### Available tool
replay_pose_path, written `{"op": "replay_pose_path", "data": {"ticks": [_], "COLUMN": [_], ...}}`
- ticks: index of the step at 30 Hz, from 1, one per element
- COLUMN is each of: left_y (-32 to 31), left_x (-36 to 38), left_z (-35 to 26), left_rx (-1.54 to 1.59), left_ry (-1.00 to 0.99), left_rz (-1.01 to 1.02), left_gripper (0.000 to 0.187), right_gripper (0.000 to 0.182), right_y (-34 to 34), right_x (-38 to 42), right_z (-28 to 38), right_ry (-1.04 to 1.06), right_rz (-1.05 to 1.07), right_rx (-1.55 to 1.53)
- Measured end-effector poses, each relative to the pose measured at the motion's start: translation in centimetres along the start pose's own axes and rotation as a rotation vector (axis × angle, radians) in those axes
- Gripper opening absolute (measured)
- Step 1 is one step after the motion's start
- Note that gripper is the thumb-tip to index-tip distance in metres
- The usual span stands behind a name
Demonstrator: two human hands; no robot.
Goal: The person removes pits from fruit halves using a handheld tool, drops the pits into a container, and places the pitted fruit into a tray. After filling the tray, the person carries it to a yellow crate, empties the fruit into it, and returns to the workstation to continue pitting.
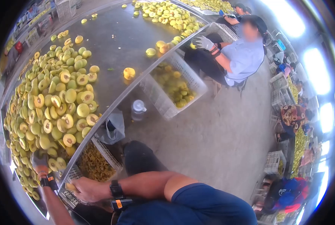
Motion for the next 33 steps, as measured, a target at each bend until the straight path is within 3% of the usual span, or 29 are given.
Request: {"op": "replay_pose_path", "data": {"ticks": [3, 5, 8, 9, 10, 12, 13, 14, 16, 20, 24, 27, 33], "left_y": [-1.9, 0.6, 0.9, 2.8, 3.9, 5.5, 5.0, 2.1, 2.2, 2.7, 3.9, 2.4, 1.4], "left_x": [-2.6, -0.4, 4.6, 6.2, 8.9, 13.5, 14.6, 14.1, 16.1, 17.2, 17.8, 17.5, 16.5], "left_z": [10.7, 10.3, 5.4, 2.4, -1.9, -10.1, -13.5, -9.8, -15.7, -21.9, -25.0, -22.3, -20.8], "left_rx": [0.539, 0.913, 1.499, 1.101, 0.731, 0.035, 0.134, 0.115, 0.292, 0.095, 0.190, 0.639, 0.795], "left_ry": [0.037, 0.078, 0.218, -0.029, -0.149, -0.221, -0.330, -0.298, -0.298, -0.363, -0.384, -0.166, -0.130], "left_rz": [-0.061, 0.025, 0.084, -0.020, -0.058, -0.189, -0.143, -0.066, -0.033, 0.056, 0.043, 0.189, 0.096], "left_gripper": [0.055, 0.056, 0.040, 0.043, 0.045, 0.045, 0.043, 0.042, 0.039, 0.040, 0.031, 0.037, 0.030], "right_gripper": [0.016, 0.015, 0.013, 0.013, 0.014, 0.017, 0.020, 0.022, 0.026, 0.029, 0.029, 0.029, 0.024], "right_y": [0.5, 0.9, 2.2, 2.5, 2.9, 3.8, 4.8, 6.0, 6.9, 8.4, 8.9, 9.1, 9.7], "right_x": [0.4, 0.5, 0.6, 0.7, 0.7, 0.5, 0.6, 0.6, 0.6, 0.0, 0.1, 0.2, 1.3], "right_z": [0.3, 0.4, 0.9, 1.0, 0.9, 0.6, 0.7, 0.8, 0.8, 0.0, -0.1, -0.1, 0.7], "right_ry": [0.071, 0.077, 0.061, 0.050, 0.052, 0.060, 0.064, 0.069, 0.067, 0.062, 0.087, 0.095, 0.183], "right_rz": [-0.066, -0.070, -0.079, -0.084, -0.127, -0.211, -0.270, -0.326, -0.401, -0.410, -0.426, -0.428, -0.474], "right_rx": [0.040, 0.016, -0.057, -0.090, -0.069, -0.019, -0.039, -0.057, -0.077, -0.084, -0.164, -0.172, -0.218]}}
Point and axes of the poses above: each hand's wrist, its own x-axis away from the middle knuckle, its own y-axis out of the back of the hand, z = x × y, the point moved 7 cm from there along -x, towards the middle knuckle, and after that the axes turned 10 degrees about z, right-handed, at the moved point
